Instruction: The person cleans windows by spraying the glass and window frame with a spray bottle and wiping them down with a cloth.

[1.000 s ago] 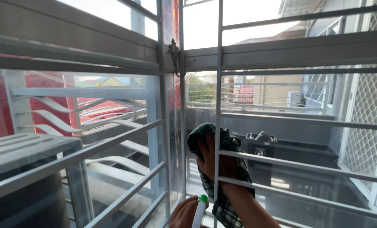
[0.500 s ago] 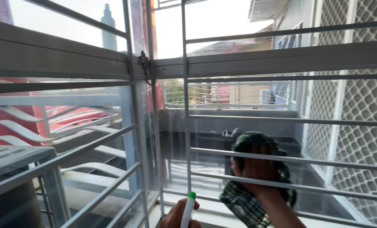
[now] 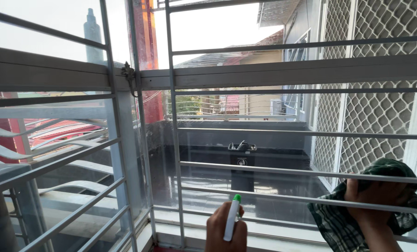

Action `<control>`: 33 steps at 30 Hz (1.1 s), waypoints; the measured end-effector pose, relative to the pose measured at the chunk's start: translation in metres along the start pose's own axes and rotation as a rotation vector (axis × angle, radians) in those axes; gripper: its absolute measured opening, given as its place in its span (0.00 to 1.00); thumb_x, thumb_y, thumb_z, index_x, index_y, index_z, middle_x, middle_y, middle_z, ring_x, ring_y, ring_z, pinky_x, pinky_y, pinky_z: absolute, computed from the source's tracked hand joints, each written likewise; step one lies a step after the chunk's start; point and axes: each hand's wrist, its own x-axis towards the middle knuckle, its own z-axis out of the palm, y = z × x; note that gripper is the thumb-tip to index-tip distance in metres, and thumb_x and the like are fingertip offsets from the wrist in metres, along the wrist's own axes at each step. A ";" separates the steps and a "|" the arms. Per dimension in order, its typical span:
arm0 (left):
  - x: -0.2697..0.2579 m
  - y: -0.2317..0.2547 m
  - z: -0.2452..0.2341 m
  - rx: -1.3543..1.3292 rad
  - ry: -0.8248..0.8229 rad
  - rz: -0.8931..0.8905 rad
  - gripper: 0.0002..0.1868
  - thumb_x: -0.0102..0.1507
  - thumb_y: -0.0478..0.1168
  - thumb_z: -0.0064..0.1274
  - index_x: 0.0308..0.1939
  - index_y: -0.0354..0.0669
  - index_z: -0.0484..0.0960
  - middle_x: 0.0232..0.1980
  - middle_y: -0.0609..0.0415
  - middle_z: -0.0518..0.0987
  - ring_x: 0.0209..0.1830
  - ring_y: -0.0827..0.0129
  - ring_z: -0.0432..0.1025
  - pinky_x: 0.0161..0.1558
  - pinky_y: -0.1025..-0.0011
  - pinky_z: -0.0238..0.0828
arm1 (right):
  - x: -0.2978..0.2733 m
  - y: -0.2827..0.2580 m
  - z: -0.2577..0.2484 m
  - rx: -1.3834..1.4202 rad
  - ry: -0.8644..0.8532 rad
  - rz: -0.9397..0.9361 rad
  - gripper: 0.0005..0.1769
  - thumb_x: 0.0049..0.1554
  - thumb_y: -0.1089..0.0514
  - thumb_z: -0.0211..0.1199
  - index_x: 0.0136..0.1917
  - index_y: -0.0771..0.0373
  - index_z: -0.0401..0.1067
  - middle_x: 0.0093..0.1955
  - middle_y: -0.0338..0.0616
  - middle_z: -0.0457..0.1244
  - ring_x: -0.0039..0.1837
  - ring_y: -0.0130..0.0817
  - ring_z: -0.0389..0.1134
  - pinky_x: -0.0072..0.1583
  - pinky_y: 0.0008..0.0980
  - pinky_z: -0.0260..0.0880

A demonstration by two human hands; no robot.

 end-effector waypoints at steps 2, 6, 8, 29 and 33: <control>0.001 -0.007 0.020 -0.042 0.002 0.026 0.06 0.55 0.33 0.48 0.32 0.34 0.78 0.22 0.48 0.76 0.20 0.66 0.75 0.24 0.63 0.72 | -0.004 0.008 0.007 -0.003 0.047 -0.029 0.54 0.67 0.30 0.43 0.86 0.73 0.33 0.84 0.79 0.36 0.85 0.79 0.38 0.78 0.76 0.32; -0.007 -0.033 0.047 0.006 -0.008 -0.009 0.06 0.56 0.33 0.48 0.31 0.31 0.78 0.21 0.45 0.76 0.19 0.60 0.76 0.24 0.62 0.71 | -0.003 0.007 0.010 -0.055 0.090 -0.027 0.55 0.69 0.32 0.42 0.90 0.68 0.23 0.88 0.75 0.32 0.88 0.75 0.38 0.80 0.72 0.33; -0.007 -0.048 0.050 0.014 -0.016 -0.026 0.09 0.56 0.33 0.47 0.36 0.32 0.79 0.26 0.45 0.79 0.26 0.60 0.81 0.31 0.63 0.79 | -0.002 -0.001 0.008 -0.072 0.096 -0.009 0.55 0.69 0.32 0.43 0.89 0.68 0.23 0.88 0.74 0.32 0.87 0.74 0.39 0.80 0.72 0.33; 0.024 -0.077 -0.034 0.428 -0.021 -0.087 0.17 0.54 0.38 0.45 0.42 0.34 0.82 0.70 0.33 0.70 0.81 0.45 0.51 0.77 0.44 0.35 | 0.010 -0.316 -0.045 0.152 -0.042 -0.404 0.33 0.53 0.36 0.57 0.55 0.67 0.76 0.60 0.74 0.63 0.66 0.73 0.61 0.68 0.78 0.50; 0.030 -0.070 -0.042 0.403 -0.026 -0.140 0.26 0.52 0.38 0.46 0.53 0.32 0.80 0.67 0.37 0.74 0.78 0.48 0.57 0.77 0.47 0.41 | -0.025 -0.382 -0.007 0.384 -0.354 -0.498 0.33 0.53 0.38 0.57 0.64 0.60 0.71 0.65 0.64 0.61 0.69 0.65 0.59 0.70 0.75 0.49</control>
